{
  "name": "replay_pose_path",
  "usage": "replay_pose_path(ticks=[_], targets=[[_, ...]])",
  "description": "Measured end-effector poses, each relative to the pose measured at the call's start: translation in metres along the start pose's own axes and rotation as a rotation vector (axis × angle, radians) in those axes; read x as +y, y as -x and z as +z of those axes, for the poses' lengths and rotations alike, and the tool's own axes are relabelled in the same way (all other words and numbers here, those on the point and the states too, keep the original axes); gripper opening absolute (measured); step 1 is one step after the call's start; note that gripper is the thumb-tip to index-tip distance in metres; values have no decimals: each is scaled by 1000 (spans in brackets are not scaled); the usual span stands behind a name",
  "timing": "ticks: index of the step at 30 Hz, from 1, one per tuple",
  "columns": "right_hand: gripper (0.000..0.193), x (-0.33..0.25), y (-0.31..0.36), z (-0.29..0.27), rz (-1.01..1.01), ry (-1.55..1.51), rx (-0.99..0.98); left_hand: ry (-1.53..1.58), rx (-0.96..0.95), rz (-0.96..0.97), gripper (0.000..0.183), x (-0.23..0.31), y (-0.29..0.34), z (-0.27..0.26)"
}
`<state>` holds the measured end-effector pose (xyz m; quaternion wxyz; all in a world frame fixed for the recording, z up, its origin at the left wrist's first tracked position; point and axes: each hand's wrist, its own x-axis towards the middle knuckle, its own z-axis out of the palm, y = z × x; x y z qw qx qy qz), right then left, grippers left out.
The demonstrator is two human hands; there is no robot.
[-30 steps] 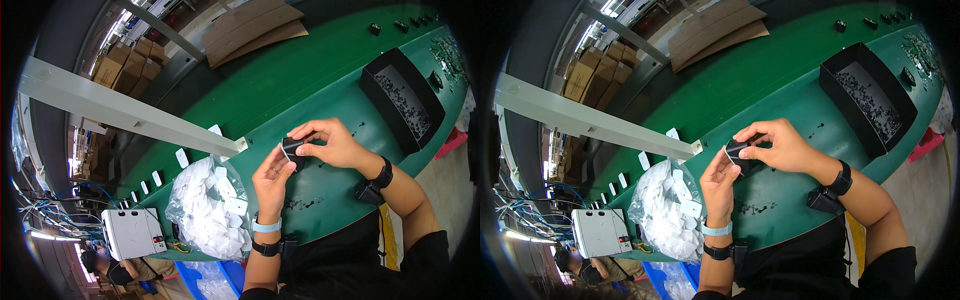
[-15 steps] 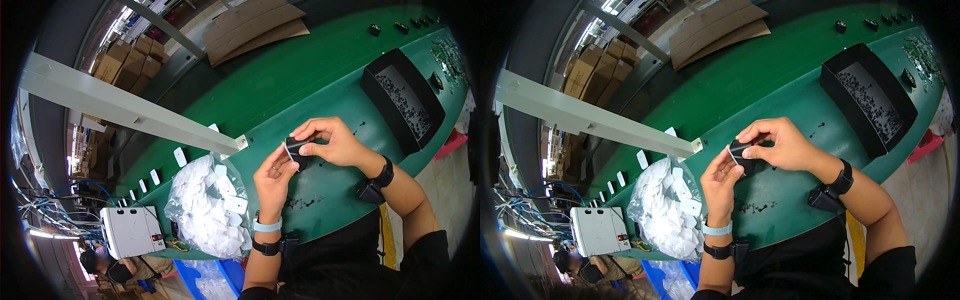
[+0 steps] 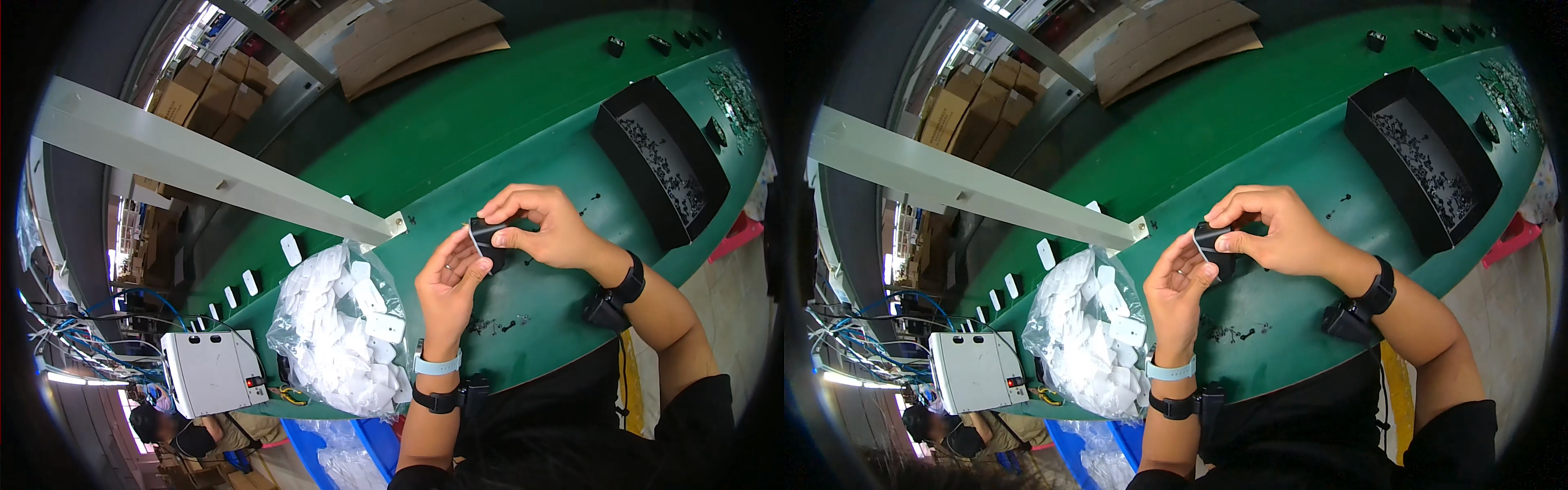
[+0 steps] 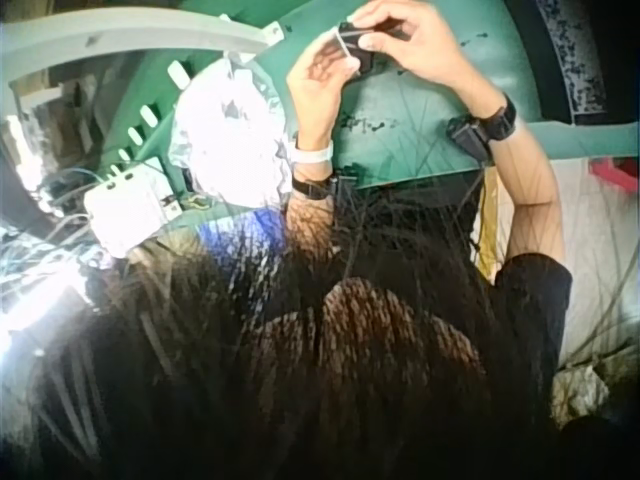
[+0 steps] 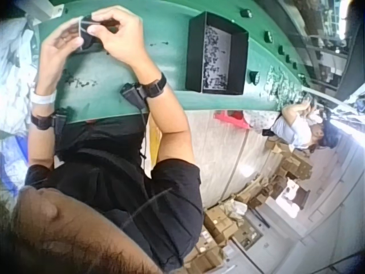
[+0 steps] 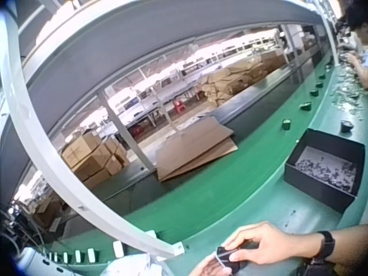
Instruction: The person repeatedly picks up white plastic housings and green circuit boards from a green workbench, inserts the boards into the housings, and places the assembled units on the table. The process is repeated for multiple units throughout the clip.
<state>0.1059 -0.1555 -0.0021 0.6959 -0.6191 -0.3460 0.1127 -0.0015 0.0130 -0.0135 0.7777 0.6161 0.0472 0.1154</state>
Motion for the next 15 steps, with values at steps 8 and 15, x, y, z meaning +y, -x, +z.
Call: replay_pose_path(ticks=[8, 15], targets=[[19, 2, -1, 4, 31, -189, 15, -51, 72, 108, 49, -1, 1, 2], [34, 4, 1, 7, 234, -196, -29, -543, 229, 462, 44, -3, -1, 8]])
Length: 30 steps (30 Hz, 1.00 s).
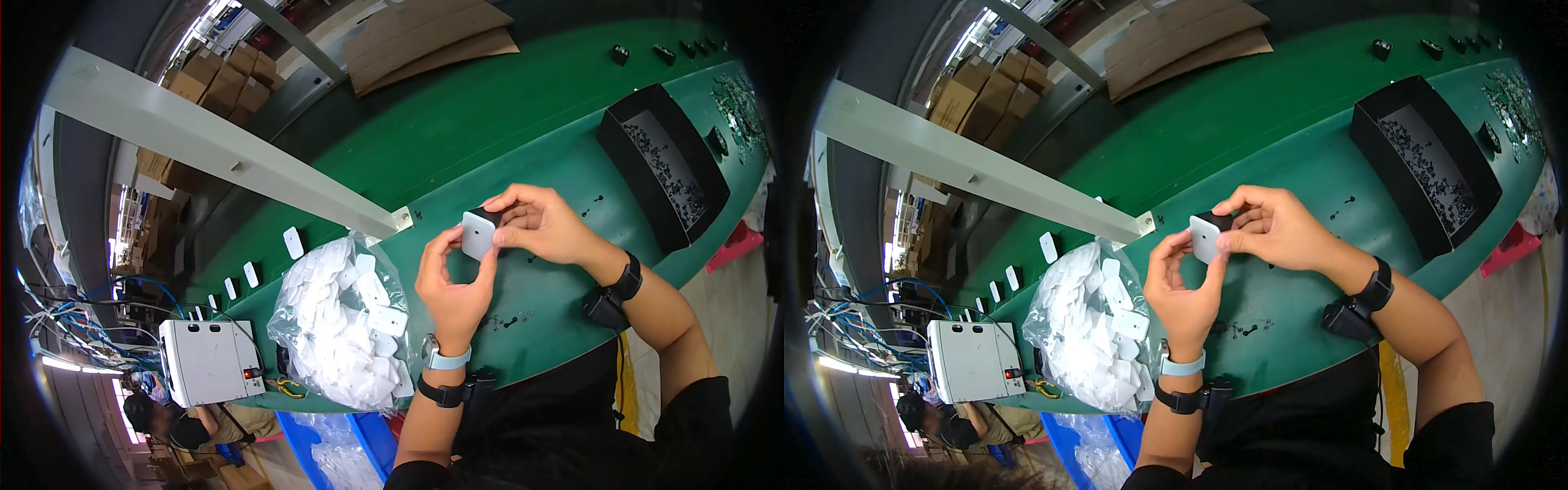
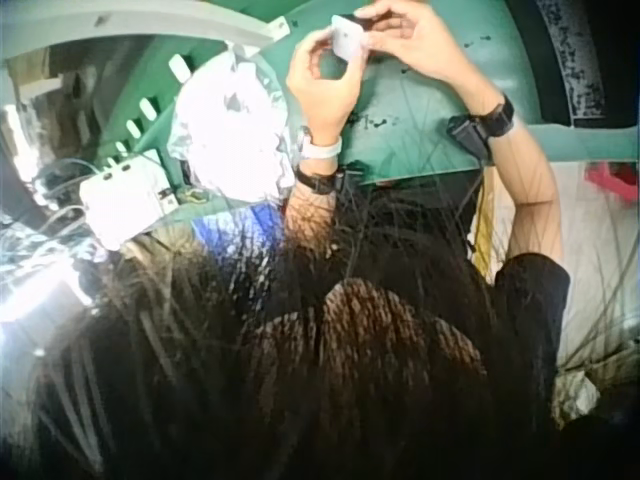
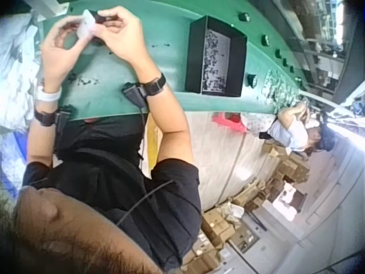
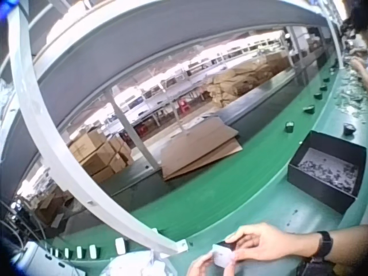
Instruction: The person repeatedly picks up white plastic housings and green circuit boards from a green workbench, inserts the boards into the housings, and places the assembled units on the table. The process is repeated for multiple units throughout the clip.
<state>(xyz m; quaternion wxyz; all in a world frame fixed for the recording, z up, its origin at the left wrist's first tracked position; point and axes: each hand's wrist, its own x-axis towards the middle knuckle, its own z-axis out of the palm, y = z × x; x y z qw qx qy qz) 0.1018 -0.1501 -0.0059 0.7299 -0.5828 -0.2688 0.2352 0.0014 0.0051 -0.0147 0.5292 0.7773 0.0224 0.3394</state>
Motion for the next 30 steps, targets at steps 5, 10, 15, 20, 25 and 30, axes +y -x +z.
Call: replay_pose_path(ticks=[5, 10, 15, 20, 25, 30], targets=[[43, 7, 1, 10, -33, 33, 44, -206, -51, 120, 44, 8, -2, 0], [40, 0, -2, 1, -31, -64, 15, 297, -99, -207, 39, -8, -1, -1], [40, 3, 2, -1, -157, 56, -44, 450, -167, -367, 38, -8, 0, -1], [39, 8, -5, 0, -144, 121, -86, 198, -99, -285, 31, -16, 5, 2], [37, -3, -39, 11, 8, 89, -118, 229, 121, -302, 35, -13, -1, 0], [31, 19, -146, -13, 67, 517, -65, 43, 223, -37, 28, 1, -7, -8]])
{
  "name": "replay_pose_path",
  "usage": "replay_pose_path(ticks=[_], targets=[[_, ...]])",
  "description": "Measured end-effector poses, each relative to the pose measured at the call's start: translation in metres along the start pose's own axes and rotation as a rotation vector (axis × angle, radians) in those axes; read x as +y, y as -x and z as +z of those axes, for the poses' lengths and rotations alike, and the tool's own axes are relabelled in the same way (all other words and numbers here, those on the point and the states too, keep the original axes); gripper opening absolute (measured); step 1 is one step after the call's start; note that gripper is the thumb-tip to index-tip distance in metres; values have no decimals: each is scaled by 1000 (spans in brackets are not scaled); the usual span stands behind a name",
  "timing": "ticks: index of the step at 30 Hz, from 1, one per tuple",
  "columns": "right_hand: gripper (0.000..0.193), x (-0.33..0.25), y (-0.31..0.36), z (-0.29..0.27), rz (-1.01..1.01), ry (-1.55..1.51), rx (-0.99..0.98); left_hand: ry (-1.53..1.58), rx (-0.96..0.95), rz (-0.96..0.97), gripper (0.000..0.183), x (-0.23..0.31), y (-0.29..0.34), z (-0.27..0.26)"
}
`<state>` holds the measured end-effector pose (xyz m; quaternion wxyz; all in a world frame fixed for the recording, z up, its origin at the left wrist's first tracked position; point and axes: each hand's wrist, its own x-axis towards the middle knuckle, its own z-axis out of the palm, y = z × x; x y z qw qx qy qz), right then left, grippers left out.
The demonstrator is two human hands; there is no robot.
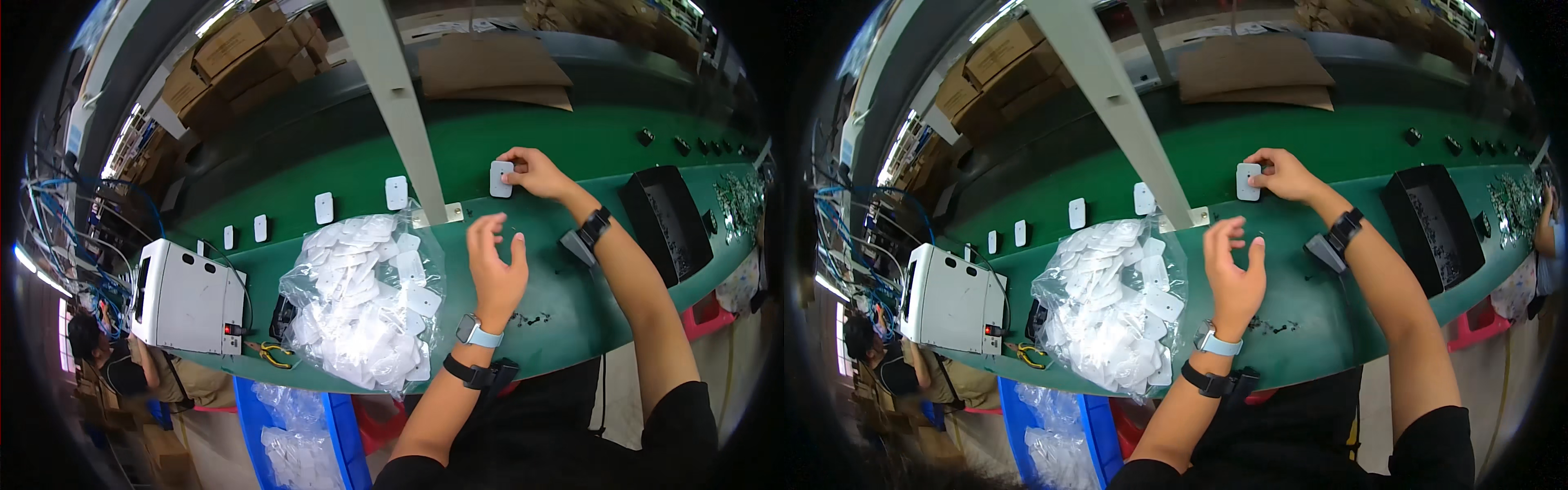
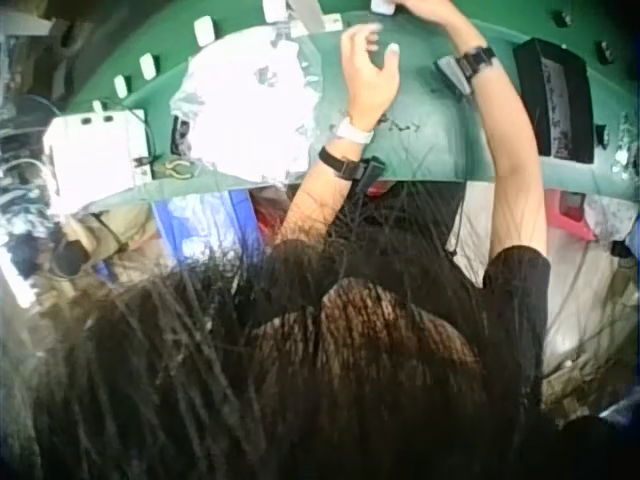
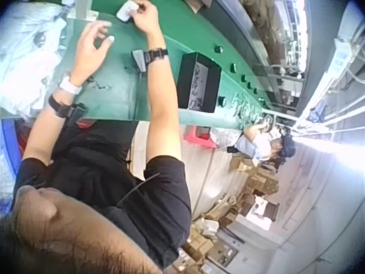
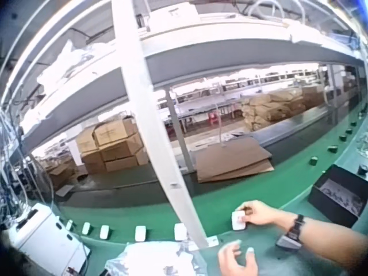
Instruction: The person repeatedly picks up white plastic housings and green circuit boards from a green workbench, inserts the boards into the housings, and places the assembled units on the table. The process is repeated for multiple units throughout the clip.
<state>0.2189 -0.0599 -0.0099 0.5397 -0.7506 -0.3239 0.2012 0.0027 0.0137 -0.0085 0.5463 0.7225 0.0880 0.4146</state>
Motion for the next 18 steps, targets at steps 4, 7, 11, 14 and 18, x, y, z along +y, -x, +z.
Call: replay_pose_path(ticks=[4, 7, 11, 14, 18], targets=[[32, 13, -38, -9, 57, 226, -83, 47, -96, 28, 15, -1, 4, 1], [40, 21, -44, -20, 60, 309, -105, 65, -143, 35, 12, 2, 5, 2], [57, 5, -28, -10, -56, 451, 65, 41, -167, 56, 10, -3, 6, 3], [53, -31, 1, 0, -210, 345, 236, 50, -190, -121, 11, 2, 6, -4], [37, -46, 58, -8, -257, 297, 69, -334, -310, -63, 11, 15, 2, -32]])
